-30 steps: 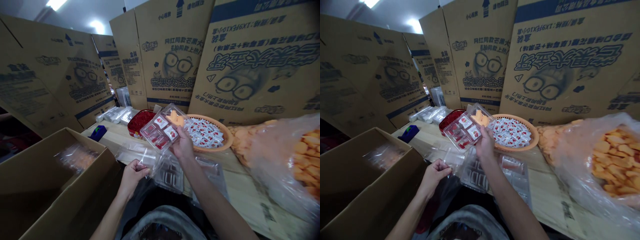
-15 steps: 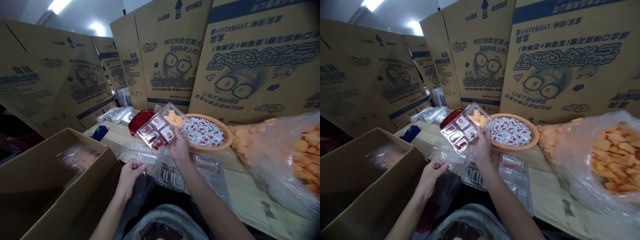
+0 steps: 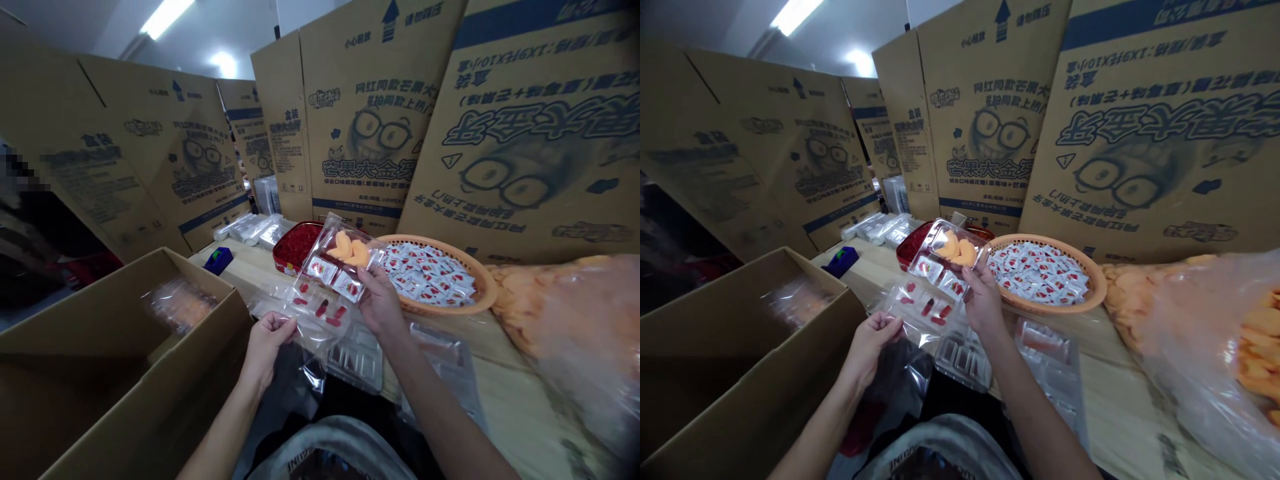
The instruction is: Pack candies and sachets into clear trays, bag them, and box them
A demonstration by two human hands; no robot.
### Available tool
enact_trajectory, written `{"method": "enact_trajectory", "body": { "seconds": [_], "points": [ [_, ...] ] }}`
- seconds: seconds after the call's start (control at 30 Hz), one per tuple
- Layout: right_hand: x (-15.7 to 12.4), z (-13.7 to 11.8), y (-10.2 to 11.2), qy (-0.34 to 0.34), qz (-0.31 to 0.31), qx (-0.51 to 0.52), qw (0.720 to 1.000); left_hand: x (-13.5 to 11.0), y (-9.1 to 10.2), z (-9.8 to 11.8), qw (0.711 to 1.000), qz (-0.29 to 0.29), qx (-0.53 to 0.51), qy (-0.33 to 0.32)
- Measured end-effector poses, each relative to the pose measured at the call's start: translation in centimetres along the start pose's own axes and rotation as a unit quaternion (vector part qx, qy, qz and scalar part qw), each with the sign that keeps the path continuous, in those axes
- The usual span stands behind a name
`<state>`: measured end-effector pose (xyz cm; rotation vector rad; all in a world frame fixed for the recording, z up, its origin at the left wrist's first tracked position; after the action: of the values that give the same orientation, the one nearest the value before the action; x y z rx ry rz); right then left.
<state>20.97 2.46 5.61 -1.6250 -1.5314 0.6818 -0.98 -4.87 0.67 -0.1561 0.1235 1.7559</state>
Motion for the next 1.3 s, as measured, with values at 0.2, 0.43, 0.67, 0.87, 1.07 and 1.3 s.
{"method": "enact_trajectory", "body": {
  "seconds": [0.2, 0.43, 0.67, 0.87, 1.07, 1.3],
  "points": [
    [-0.3, 1.0, -0.3, -0.070, 0.011, -0.040, 0.997, 0.1, -2.3, 1.0, 0.990, -0.135, 0.034, 0.026],
    [-1.0, 2.1, -0.3, -0.112, 0.016, -0.071, 0.991, 1.0, -3.4, 0.8, 0.976, -0.196, -0.046, 0.078],
    [-2.0, 2.3, -0.3, -0.156, -0.065, -0.168, 0.971, 1.4, -3.7, 0.3, 0.974, -0.169, -0.130, 0.081],
    [-0.8, -1.3, -2.5, -0.044, -0.065, -0.161, 0.984, 0.5, -4.0, 1.0, 0.972, -0.168, -0.152, 0.064],
    [-2.3, -1.7, -4.4, -0.048, -0.136, -0.296, 0.944, -0.7, -3.7, 2.5, 0.977, -0.146, -0.150, 0.034],
    [-6.5, -3.1, -9.0, 0.047, -0.282, -0.432, 0.856, -3.4, -4.4, 4.2, 0.966, -0.191, -0.174, 0.011]
  ]
}}
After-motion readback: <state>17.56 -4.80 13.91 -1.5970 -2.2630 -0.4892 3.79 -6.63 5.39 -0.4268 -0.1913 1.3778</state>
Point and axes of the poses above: each hand's wrist, its own x-axis towards the middle knuckle, its own y-axis out of the back of the hand, z = x × y, the point moved 10 cm from there along x, towards the middle knuckle, and after that the axes turned 9 degrees about x, right-handed, at the moved point
